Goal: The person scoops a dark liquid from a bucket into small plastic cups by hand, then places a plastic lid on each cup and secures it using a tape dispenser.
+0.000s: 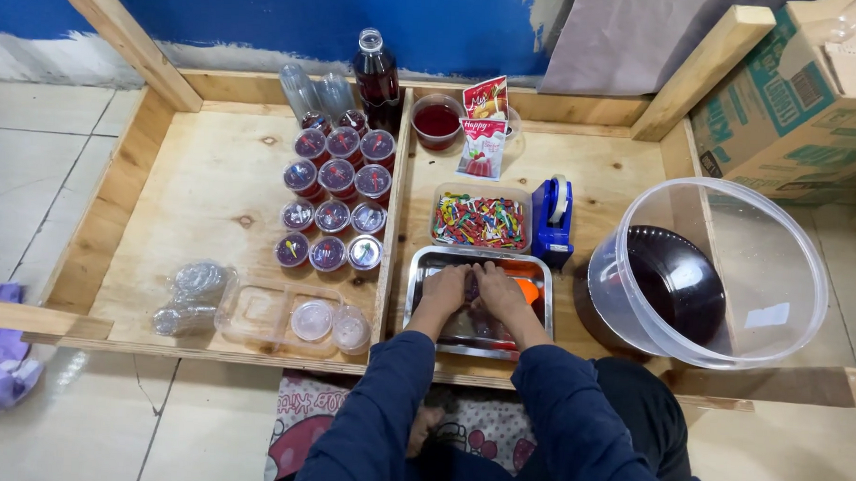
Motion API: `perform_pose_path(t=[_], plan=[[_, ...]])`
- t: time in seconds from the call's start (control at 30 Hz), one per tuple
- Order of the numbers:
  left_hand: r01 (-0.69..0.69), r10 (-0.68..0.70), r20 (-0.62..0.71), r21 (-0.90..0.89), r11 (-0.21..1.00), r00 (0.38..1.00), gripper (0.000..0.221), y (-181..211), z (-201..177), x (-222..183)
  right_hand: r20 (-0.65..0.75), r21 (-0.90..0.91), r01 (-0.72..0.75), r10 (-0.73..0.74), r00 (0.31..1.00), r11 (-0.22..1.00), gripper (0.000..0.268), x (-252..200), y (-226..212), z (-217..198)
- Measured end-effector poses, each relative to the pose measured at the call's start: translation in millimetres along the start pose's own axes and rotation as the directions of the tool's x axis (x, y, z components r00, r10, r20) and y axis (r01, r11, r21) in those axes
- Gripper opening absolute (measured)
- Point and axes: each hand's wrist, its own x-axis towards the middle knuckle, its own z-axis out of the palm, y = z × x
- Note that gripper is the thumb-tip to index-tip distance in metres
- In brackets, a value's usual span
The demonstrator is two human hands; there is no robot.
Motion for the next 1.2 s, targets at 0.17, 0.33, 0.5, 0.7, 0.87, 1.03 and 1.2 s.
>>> perform_pose_path(t=[0.17,0.33,0.5,0.7,0.87,1.03,1.2], plan=[[0.008,-0.007,0.048,-0.019,1.000,0.999,0.061,-1.0,-6.9,0.1,-0.081,0.023,0.004,-0.003,0.997,1.000,0.078,-19.7,-22.8,-16.5],[0.033,-0.024,0.045,-0.227,0.973,0.999,0.064,-0.9,-16.5,-10.3,-0.091,0.114,-0.018,0.028,0.995,0.993,0.078,-22.9,-27.4,-24.9],[0.077,-0.072,0.026,-0.288,0.955,0.997,0.065,-20.3,-0.4,-7.1,-0.002,0.074,0.020,-0.020,1.000,0.997,0.083,-4.5,-7.2,-9.1],[0.065,-0.069,-0.012,-0.195,0.979,0.998,0.054,-32.1,0.7,-23.5,0.042,0.030,0.013,-0.014,0.999,0.999,0.095,-10.6,-19.8,-40.9],[0.046,-0.043,0.036,-0.086,0.995,0.998,0.055,-26.3,-5.1,-27.4,0.009,-0.043,0.046,-0.046,0.999,0.998,0.093,-2.8,-16.2,-22.7],[0.027,-0.027,0.077,-0.004,1.000,0.997,0.055,-50.2,25.0,5.8,-0.071,-0.063,0.059,-0.064,0.995,0.996,0.083,-6.0,-23.0,-14.5],[0.038,-0.044,0.036,0.155,0.987,0.998,0.055,-49.0,30.1,20.8,-0.135,-0.057,0.055,-0.062,0.989,0.997,0.080,-3.3,-26.6,-8.0]])
